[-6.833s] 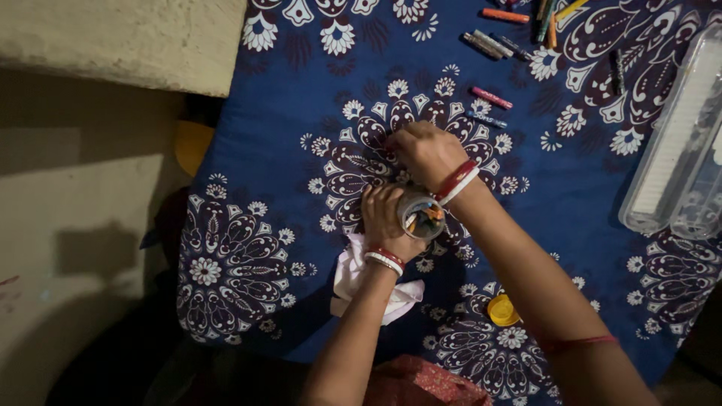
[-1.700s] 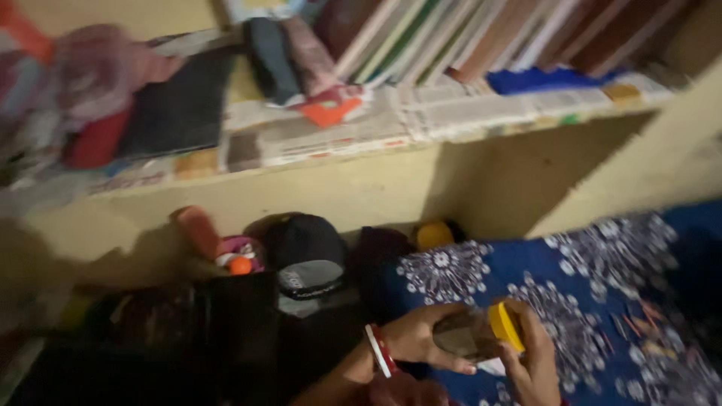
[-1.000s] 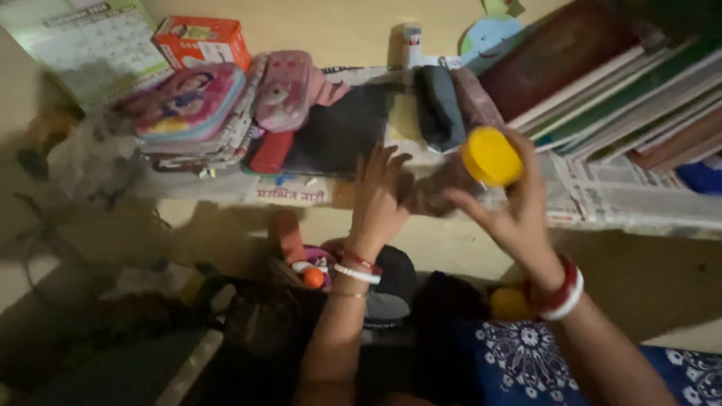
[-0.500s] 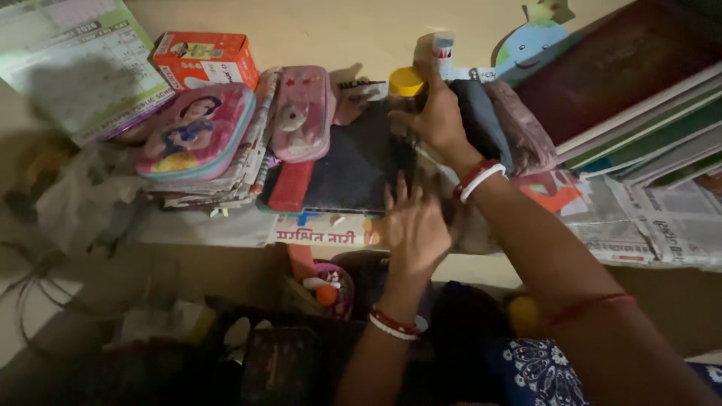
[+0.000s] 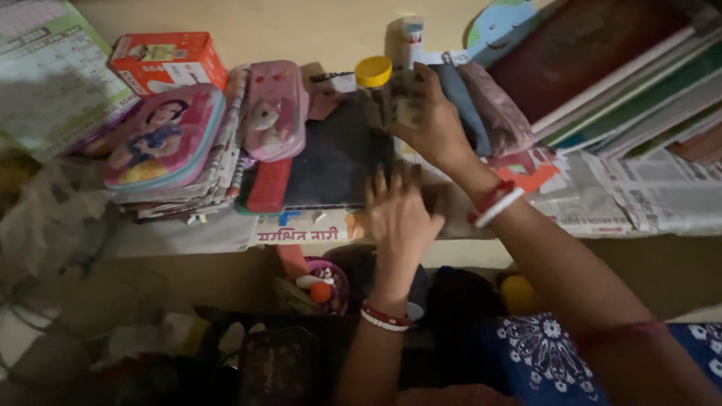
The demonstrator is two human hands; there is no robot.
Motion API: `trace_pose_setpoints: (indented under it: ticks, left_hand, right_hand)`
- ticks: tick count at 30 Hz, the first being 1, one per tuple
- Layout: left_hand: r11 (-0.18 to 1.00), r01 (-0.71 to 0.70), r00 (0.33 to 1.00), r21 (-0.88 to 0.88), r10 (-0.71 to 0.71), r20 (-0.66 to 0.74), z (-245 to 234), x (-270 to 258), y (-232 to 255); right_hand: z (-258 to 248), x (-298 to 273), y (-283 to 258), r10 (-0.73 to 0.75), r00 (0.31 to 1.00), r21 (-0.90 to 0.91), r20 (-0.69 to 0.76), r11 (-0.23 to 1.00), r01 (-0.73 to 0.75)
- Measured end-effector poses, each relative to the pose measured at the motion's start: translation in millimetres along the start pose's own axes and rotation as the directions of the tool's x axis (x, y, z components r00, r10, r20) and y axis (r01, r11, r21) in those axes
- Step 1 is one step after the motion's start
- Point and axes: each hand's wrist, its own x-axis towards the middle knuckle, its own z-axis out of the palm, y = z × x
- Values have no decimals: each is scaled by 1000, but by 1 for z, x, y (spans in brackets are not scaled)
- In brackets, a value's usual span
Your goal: The person gathers scattered crayons from a patterned tablecloth and places them into a clear plastic container. They then transfer the crayons into a clear plastic case, arranging them in rows before closing the lid.
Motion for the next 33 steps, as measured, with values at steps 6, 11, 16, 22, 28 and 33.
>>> trace_pose_setpoints:
  ticks: [6,11,16,22,28,33]
  left_hand:
    - [901,-67,975,-428,-32,-221,-7,-14,9]
    - [592,-214,922,-777,-140,-361,-7,-58,57]
    - [210,-62,993,-976,-87,-82,2,-112,110]
    - [47,166,970,-985,169,172,9,-159,159]
    - [22,394,845,-919,384,372,37,-203,204]
    - [55,525,688,-849,561,462,49,-228,240]
  right_hand:
    - [-70,-77,-56,90,996,158,8,983,-90]
    - [-136,-166,-93,188,982,115,-27,976,-183]
    - [-213,-287,-111,297,924,-78,-242,943,-324]
    - [-281,-452,-143,389,687,11,-614,875,-484]
    - [-283,-584,-208,384,305,31,-871,664,-747]
    - [-257,-639,-242,299,46,150,-953,598,-788]
